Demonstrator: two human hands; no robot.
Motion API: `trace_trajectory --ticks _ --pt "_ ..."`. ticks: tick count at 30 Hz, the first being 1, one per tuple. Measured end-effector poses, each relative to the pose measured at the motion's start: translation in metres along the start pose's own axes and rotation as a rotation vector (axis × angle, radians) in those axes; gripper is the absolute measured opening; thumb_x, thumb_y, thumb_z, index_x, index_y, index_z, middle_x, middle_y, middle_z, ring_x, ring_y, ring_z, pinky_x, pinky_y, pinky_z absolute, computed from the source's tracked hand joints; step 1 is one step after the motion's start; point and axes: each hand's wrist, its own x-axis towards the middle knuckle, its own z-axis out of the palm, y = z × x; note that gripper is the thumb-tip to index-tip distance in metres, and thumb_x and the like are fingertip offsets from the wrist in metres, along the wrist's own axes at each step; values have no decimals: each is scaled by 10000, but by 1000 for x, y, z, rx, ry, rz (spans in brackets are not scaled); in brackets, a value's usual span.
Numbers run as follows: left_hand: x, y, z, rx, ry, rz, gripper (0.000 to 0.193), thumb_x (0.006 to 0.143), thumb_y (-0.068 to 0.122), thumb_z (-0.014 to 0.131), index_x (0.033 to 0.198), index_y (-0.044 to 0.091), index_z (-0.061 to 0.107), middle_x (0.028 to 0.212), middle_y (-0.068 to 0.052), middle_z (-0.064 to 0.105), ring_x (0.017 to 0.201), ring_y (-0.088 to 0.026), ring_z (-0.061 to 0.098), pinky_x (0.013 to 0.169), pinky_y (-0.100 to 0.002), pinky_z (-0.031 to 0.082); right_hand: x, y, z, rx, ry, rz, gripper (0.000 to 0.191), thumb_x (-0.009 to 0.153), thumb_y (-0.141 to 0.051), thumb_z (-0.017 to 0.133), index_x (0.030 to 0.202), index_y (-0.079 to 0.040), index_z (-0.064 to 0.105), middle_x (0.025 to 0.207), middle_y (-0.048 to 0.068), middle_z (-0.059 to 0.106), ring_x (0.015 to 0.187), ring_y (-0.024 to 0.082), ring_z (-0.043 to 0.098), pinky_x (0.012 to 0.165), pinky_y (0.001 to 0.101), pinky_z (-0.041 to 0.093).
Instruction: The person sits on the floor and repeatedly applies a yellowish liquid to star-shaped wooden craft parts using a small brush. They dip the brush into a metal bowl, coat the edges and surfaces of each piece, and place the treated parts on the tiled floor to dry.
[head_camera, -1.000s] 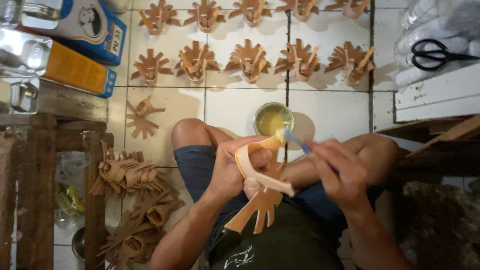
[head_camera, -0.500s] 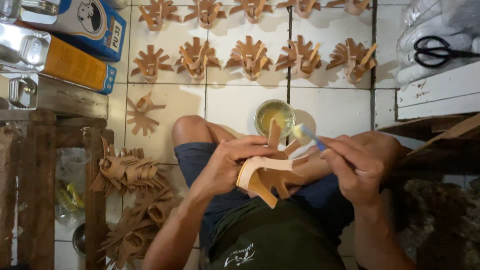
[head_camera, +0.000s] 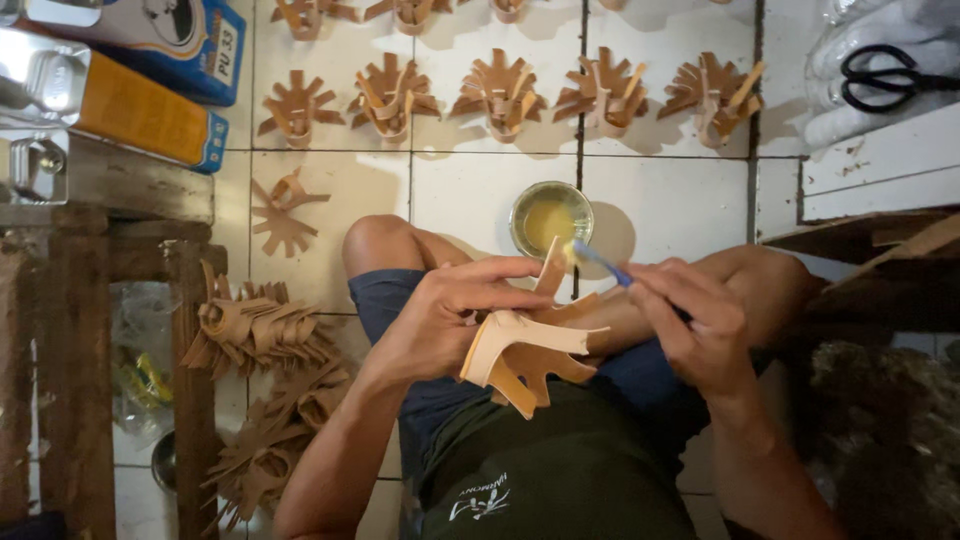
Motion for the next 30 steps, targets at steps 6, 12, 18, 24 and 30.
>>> trace_trajectory --ticks 6,12,18,24,30 --pt "1 -3 3 67 -26 -22 349 843 32 797 1186 91 769 1342 -139 709 1201 -241 727 976 -325 588 1 -8 -5 -33 36 -102 194 960 62 654 1150 63 692 985 133 718 897 177 692 816 285 548" --pt "-3 1 -1 -104 7 90 477 766 41 875 1223 66 740 1195 -128 726 1164 -238 693 966 -329 562 8 14 -4 -80 132 117 216 975 112 645 1179 95 714 909 106 683 792 147 625 720 244 497" --pt "0 -2 0 -136 -13 59 322 928 35 758 1248 38 724 1289 -128 694 1168 -215 693 972 -305 572 -12 7 -12 -21 190 125 231 947 122 632 1153 79 727 849 89 671 671 120 576 599 219 439" --pt "6 -5 5 -135 -41 107 336 930 39 751 1264 38 718 1329 -127 710 1159 -208 722 974 -312 596 -1 -4 -6 -55 60 -71 205 920 88 672 1121 89 713 901 118 707 807 173 676 762 269 543" --pt "3 -3 2 -150 -59 52 347 892 33 767 1237 33 724 1308 -118 723 1121 -192 749 936 -293 612 -1 -12 -12 -73 71 -63 157 945 54 659 1092 65 715 972 141 727 841 190 700 779 284 542"
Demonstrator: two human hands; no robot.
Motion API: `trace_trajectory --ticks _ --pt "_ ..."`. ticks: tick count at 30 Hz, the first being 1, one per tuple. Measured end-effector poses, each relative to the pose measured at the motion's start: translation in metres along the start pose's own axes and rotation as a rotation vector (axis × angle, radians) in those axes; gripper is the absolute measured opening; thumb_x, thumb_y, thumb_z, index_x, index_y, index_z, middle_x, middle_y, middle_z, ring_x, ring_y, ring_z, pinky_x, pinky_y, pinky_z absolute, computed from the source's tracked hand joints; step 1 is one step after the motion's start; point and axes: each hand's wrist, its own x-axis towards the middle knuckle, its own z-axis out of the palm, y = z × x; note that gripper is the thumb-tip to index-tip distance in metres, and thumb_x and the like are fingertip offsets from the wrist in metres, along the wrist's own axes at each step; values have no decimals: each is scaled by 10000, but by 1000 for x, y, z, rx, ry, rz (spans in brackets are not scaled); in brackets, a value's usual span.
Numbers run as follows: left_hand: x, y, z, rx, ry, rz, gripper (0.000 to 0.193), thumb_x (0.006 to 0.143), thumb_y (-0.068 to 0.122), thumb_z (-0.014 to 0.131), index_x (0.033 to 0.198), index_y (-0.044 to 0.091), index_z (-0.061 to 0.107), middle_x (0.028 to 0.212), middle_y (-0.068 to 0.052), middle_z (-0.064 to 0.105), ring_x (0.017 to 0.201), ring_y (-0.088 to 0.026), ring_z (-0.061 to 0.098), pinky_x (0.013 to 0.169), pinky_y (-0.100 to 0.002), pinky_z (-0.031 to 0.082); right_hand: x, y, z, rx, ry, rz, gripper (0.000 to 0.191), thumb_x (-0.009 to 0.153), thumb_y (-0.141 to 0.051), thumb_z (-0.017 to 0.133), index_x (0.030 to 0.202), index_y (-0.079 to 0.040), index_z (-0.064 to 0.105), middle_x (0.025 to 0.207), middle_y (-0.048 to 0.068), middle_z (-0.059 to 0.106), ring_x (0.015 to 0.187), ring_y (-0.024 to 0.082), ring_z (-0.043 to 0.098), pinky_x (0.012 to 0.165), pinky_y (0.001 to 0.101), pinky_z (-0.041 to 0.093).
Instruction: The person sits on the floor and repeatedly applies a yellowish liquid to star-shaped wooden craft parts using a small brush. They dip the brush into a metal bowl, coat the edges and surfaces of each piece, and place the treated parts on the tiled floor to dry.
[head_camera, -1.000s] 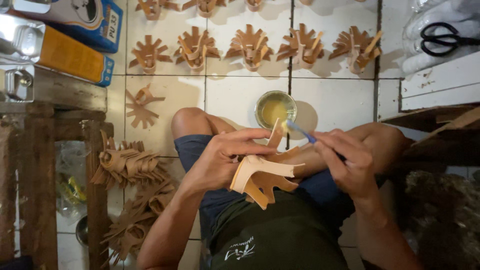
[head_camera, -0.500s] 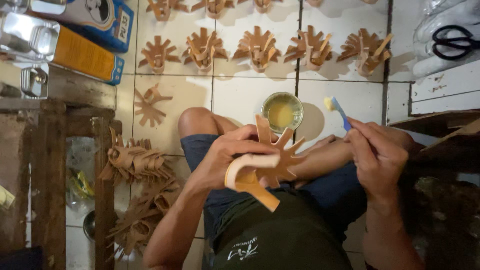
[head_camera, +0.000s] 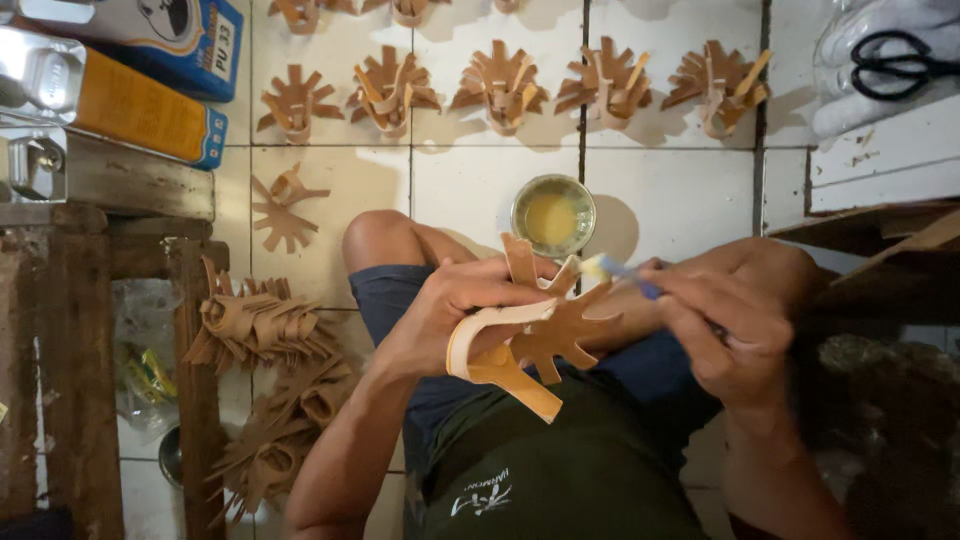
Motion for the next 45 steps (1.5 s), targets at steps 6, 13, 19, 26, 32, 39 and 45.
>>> trace_trajectory --ticks 6,13,19,26,32,39,45 --pt "-5 4 -1 -84 65 -82 361 826 -2 784 1186 9 760 1249 -148 714 955 -214 709 780 -300 572 6 23 -2 -219 15 16 192 958 75 682 1142 101 730 938 161 715 804 226 650 760 292 511" --pt "-8 2 3 -332 65 -43 309 947 -86 555 1179 -30 752 1335 -174 699 1172 -238 694 1022 -355 568 -21 14 -3 175 49 228 196 929 60 652 1104 60 740 918 106 726 811 163 659 779 265 520" --pt "-4 -3 9 -482 81 -106 262 965 -103 545 1130 -83 749 1268 -183 726 1077 -239 720 944 -358 594 -7 -3 2 135 40 231 197 941 84 649 1125 71 719 1010 124 740 933 149 692 881 271 552" --pt "-11 -15 14 -392 98 -41 258 952 -111 563 1113 -40 751 1254 -153 718 1170 -200 682 1050 -328 554 3 17 11 8 -24 109 200 956 94 661 1139 60 735 869 93 726 742 111 680 660 229 510" --pt "-14 -36 36 8 286 -401 238 953 15 723 1161 27 837 913 -214 715 815 -266 665 804 -364 525 -19 28 39 827 71 687 192 810 51 654 990 33 718 785 46 688 652 120 669 587 310 606" --pt "-22 -60 29 -1109 509 -132 330 949 191 573 1264 100 607 1182 -218 708 1020 -316 697 849 -414 566 -4 40 44 795 300 659 7 926 23 700 920 21 699 784 21 638 656 82 568 635 238 502" --pt "-36 -113 45 -1091 262 -218 364 1070 160 598 1347 -74 616 1111 -147 646 963 -190 644 864 -319 539 -11 42 54 600 17 629 27 894 10 712 882 33 706 747 13 655 634 65 563 587 219 458"
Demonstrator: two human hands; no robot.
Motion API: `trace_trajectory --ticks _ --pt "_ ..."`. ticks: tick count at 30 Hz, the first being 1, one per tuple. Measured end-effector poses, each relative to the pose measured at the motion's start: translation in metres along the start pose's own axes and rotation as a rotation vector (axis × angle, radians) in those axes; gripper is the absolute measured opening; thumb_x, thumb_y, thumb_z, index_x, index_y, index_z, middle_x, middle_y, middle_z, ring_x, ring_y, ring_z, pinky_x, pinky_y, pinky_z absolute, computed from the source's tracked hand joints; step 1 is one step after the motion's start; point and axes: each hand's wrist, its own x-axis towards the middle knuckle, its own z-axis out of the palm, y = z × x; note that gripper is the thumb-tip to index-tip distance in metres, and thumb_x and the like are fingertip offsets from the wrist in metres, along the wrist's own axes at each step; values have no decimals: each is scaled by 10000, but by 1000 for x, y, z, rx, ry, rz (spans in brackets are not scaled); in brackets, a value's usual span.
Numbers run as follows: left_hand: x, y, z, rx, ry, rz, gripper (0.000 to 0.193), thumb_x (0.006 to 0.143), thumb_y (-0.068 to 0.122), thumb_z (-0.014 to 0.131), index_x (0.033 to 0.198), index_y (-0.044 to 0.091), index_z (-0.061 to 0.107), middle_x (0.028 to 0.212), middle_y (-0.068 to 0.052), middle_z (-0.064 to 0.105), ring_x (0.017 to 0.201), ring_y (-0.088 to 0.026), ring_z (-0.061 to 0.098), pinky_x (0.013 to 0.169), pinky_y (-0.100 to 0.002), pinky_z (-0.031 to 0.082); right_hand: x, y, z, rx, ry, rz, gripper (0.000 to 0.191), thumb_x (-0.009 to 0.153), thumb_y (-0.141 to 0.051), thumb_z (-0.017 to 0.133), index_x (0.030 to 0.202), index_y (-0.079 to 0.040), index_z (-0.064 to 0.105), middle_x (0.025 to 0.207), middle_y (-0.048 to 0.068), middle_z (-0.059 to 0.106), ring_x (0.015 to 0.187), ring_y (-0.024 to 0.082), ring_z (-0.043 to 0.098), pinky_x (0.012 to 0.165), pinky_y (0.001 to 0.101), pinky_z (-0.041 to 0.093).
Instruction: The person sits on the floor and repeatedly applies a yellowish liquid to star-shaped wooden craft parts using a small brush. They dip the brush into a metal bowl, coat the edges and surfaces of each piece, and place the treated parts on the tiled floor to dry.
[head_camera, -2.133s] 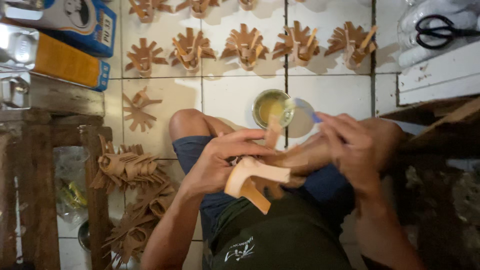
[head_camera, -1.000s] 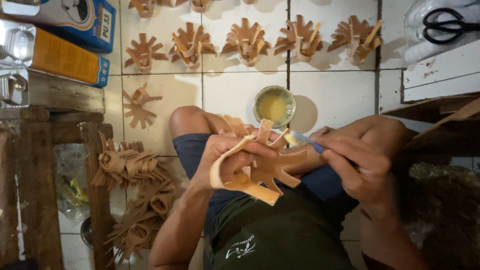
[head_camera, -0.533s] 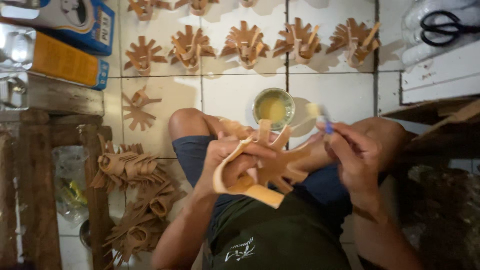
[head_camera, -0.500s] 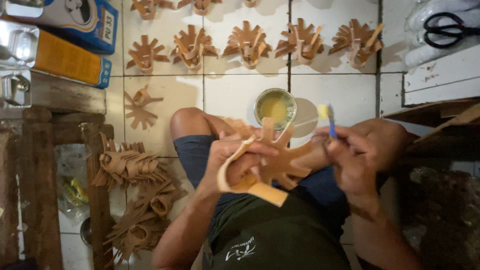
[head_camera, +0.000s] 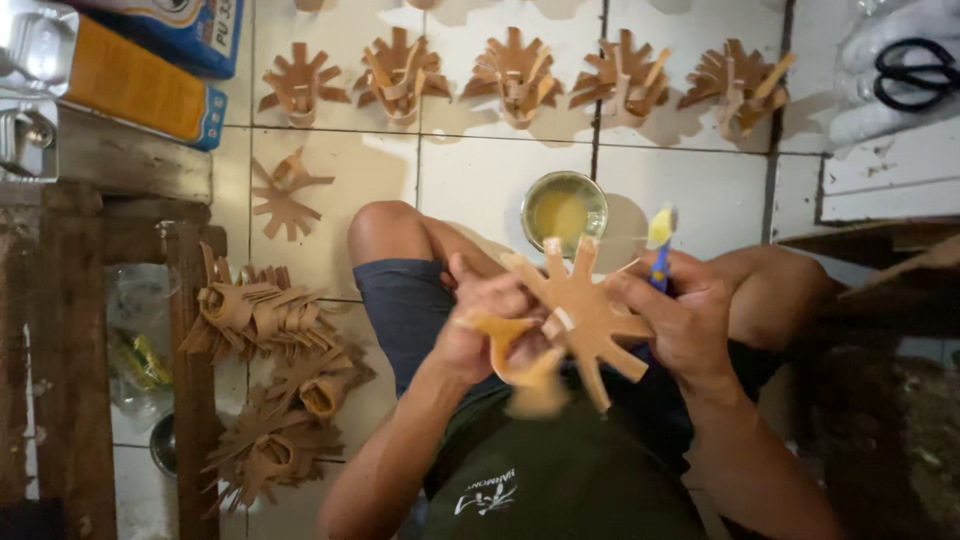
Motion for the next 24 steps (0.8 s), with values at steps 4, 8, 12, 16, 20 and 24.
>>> trace_trajectory --ticks 4,8,12,16,20,24 --pt "-1 -13 -14 171 6 -221 299 970 54 726 1224 -89 658 905 -102 649 637 -130 546 536 -267 416 4 12 2 -166 -44 21 100 896 -36 764 930 50 723 718 10 573 598 62 469 540 224 369" --pt "-2 13 -14 144 217 -91 231 939 63 745 1076 -101 657 825 -126 670 607 -161 590 532 -305 462 43 37 -9 -13 6 207 272 1004 -222 659 1247 -122 732 849 -15 651 706 52 544 616 209 438" --pt "-19 39 -3 83 459 28 300 791 57 691 1083 -10 666 913 -98 743 784 -166 739 693 -322 601 92 65 -6 -850 -169 -275 257 1023 -258 631 1176 -81 737 982 126 698 835 258 657 722 378 522" --pt "-21 36 11 175 380 112 262 933 44 738 1145 -78 645 939 -139 692 784 -202 670 662 -329 544 110 79 22 -1312 -220 -242 209 996 -267 609 1053 -178 789 984 157 697 857 374 687 733 490 543" --pt "-18 34 20 -25 400 170 335 894 8 695 1210 -33 593 986 -124 702 824 -199 687 683 -335 561 107 80 17 -1504 -262 -169 202 986 -262 602 981 -168 781 972 135 687 813 370 688 687 509 548" --pt "-9 42 24 -119 495 161 443 850 -12 632 1285 -42 559 1062 -86 719 892 -173 700 803 -327 598 87 86 -47 -1308 -276 -430 313 881 -141 566 1147 -158 731 967 138 686 827 390 673 682 511 540"
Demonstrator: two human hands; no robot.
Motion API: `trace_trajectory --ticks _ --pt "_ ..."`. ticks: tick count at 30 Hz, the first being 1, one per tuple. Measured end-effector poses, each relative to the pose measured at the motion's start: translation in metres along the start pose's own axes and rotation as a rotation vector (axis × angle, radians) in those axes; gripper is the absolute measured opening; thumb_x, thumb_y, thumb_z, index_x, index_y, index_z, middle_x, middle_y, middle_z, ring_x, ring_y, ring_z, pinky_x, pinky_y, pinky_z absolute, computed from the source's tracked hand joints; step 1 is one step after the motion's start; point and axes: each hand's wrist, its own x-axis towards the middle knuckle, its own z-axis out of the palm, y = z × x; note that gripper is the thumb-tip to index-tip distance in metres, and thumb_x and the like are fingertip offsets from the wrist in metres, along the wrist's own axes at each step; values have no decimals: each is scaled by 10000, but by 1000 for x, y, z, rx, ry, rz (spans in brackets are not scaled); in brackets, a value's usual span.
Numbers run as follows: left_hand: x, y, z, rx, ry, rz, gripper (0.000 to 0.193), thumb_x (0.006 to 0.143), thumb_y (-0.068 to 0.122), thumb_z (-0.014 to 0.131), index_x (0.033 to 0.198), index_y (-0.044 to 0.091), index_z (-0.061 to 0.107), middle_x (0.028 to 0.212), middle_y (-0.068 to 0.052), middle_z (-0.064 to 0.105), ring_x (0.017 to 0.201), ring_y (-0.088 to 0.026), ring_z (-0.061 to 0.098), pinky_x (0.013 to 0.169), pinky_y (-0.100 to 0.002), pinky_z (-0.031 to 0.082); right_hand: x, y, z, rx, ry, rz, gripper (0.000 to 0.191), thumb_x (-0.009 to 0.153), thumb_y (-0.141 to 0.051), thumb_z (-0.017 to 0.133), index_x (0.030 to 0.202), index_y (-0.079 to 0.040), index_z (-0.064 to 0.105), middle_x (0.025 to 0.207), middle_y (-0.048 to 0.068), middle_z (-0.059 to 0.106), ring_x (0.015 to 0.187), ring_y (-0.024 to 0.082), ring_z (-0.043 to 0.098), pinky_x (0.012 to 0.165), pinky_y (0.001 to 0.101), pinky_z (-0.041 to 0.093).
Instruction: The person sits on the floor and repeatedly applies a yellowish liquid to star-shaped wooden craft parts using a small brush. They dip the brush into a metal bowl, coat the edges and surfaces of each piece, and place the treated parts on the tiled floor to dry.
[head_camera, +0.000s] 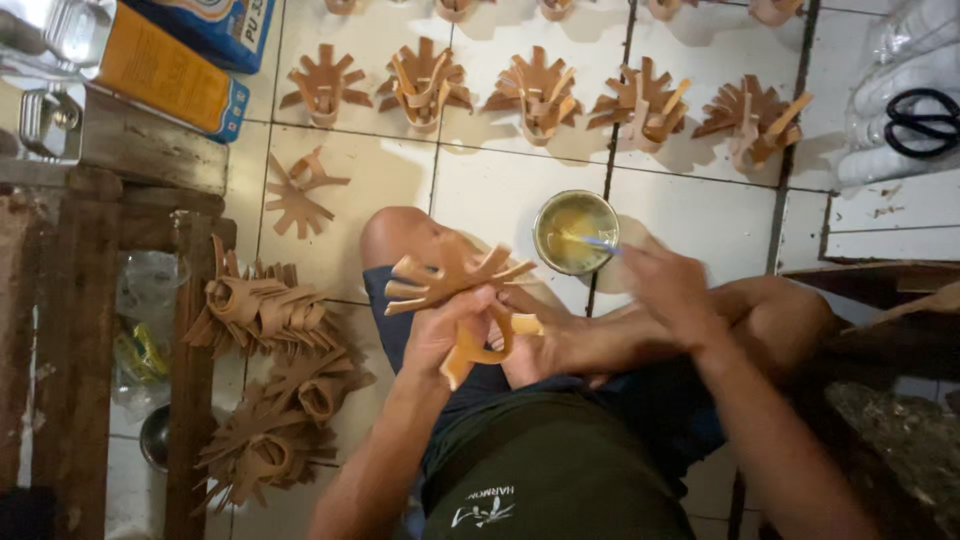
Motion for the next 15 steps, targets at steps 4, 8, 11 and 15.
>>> trace_trajectory --ticks 4,8,11,15 --pt "-2 -2 5 322 -188 117 443 1018 57 661 1413 -113 557 1085 -145 668 885 -184 581 736 -334 480 -55 60 -53 95 126 417 210 978 -137 670 1134 -23 753 987 211 679 891 377 654 776 459 524" --pt "-1 -9 14 676 -215 105 485 943 111 698 1388 -48 590 1210 -105 699 1106 -181 660 923 -349 564 -94 43 -90 481 563 435 170 1089 -33 664 1233 24 733 1164 140 729 1012 177 665 907 283 522" --pt "-1 -13 25 835 -373 129 539 946 119 739 1439 -15 565 1231 -104 684 1139 -165 635 958 -331 545 -100 -11 -98 600 636 400 182 1054 8 645 1212 37 731 1034 106 710 884 128 634 811 225 500" --pt "-9 -5 38 829 -454 76 605 919 106 732 1473 22 504 1249 -78 666 1139 -138 618 932 -316 548 -77 -70 -117 672 502 166 220 913 68 662 1120 71 735 900 95 648 774 154 582 700 237 456"
